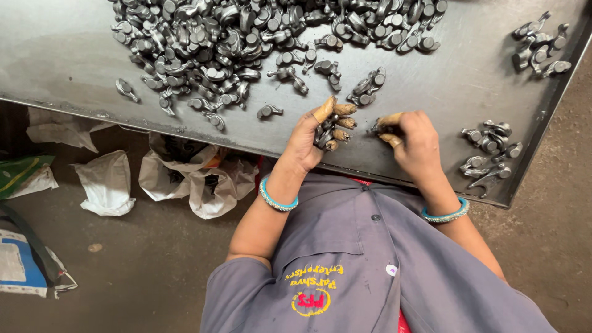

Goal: The person picks small metal castings one at a time from a large pile on a metal table, turns each piece over in their hands to view it, and sets it back down or aside on the table. They wear finger cots and handle the pieces by hand throughout.

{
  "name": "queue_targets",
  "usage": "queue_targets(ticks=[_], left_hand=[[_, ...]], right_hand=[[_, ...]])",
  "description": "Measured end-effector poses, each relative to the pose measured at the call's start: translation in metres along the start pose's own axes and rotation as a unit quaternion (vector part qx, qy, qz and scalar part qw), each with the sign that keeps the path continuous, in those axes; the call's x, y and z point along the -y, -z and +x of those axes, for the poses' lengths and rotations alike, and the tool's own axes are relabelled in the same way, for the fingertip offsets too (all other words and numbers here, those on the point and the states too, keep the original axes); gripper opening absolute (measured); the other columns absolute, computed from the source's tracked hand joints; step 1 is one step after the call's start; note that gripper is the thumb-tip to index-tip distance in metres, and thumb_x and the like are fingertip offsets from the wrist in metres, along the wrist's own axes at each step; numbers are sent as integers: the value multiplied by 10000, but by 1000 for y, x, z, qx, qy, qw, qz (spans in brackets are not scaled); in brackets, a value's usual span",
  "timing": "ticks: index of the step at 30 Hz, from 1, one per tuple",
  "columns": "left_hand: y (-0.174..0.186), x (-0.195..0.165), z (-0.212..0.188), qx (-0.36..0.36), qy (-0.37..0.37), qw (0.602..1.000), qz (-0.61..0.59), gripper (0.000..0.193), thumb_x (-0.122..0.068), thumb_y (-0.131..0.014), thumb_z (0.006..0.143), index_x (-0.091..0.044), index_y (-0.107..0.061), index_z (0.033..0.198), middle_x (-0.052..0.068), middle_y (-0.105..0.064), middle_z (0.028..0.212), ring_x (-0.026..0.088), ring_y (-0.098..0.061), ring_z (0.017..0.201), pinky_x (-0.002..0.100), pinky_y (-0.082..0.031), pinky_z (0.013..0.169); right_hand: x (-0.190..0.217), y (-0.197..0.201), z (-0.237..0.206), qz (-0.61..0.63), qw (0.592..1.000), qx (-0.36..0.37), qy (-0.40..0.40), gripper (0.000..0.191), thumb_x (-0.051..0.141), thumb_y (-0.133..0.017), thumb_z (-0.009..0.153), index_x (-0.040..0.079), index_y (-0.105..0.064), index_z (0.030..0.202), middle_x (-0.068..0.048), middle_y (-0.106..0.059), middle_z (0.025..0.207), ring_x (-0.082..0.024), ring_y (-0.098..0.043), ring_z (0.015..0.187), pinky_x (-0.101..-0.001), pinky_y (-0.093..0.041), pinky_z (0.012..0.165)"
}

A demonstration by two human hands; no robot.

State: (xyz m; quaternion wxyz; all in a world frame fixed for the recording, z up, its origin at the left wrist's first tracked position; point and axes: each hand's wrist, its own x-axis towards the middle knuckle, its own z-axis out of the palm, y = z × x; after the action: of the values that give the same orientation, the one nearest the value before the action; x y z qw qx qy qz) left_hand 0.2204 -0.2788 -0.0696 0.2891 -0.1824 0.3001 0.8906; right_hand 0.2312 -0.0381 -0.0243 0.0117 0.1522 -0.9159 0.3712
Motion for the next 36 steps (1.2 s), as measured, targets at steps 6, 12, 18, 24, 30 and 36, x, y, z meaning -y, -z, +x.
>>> queue_targets(ticks=[6,12,18,24,30,36], left_hand=[[-8,6,1,1,4,1000,28,455,-389,-638,1016,12,-713,1217,99,-746,941,113,-681,665,210,-468,471],[-18,12,0,-20,17,994,102,453,-411,-652,1018,-19,-736,1229,93,-753,988,125,-706,723,236,-525,529],[-20,23,0,-17,46,999,4,489,-453,-587,992,-32,-715,1206,108,-768,983,207,-766,771,304,-609,564],[-13,17,-2,-20,-17,999,21,364,-212,-698,1000,-10,-689,1303,100,-765,1016,202,-759,782,257,-533,530],[-14,-5,-6,-51,-45,993,97,507,-90,-722,934,-60,-614,1429,106,-756,955,181,-754,728,244,-532,510],[-26,-11,10,12,-52,980,193,822,-39,-777,842,-114,-413,1575,116,-718,854,185,-725,670,276,-566,522]], right_hand=[[-37,-6,-13,354,927,-16,-126,300,-45,-750,931,-14,-597,1188,-78,-692,1130,-152,-667,1055,-305,-563,946],[-31,4,-17,437,873,2,-218,221,-6,-676,981,-10,-610,1192,-87,-721,1065,-140,-698,884,-286,-581,739],[2,8,2,285,955,23,-77,229,-13,-716,976,26,-703,1202,-75,-640,1056,-159,-651,929,-297,-563,811],[24,-12,36,-97,993,-30,66,445,-10,-780,835,120,-751,1260,-131,-637,1116,-322,-567,1077,-411,-494,947],[21,-9,21,-109,990,-24,82,391,83,-840,790,75,-738,1167,-109,-667,1163,-322,-572,1094,-418,-486,964],[-9,-6,-1,-55,998,7,2,305,99,-870,806,55,-744,1081,-103,-684,1016,-312,-616,958,-401,-517,848]])
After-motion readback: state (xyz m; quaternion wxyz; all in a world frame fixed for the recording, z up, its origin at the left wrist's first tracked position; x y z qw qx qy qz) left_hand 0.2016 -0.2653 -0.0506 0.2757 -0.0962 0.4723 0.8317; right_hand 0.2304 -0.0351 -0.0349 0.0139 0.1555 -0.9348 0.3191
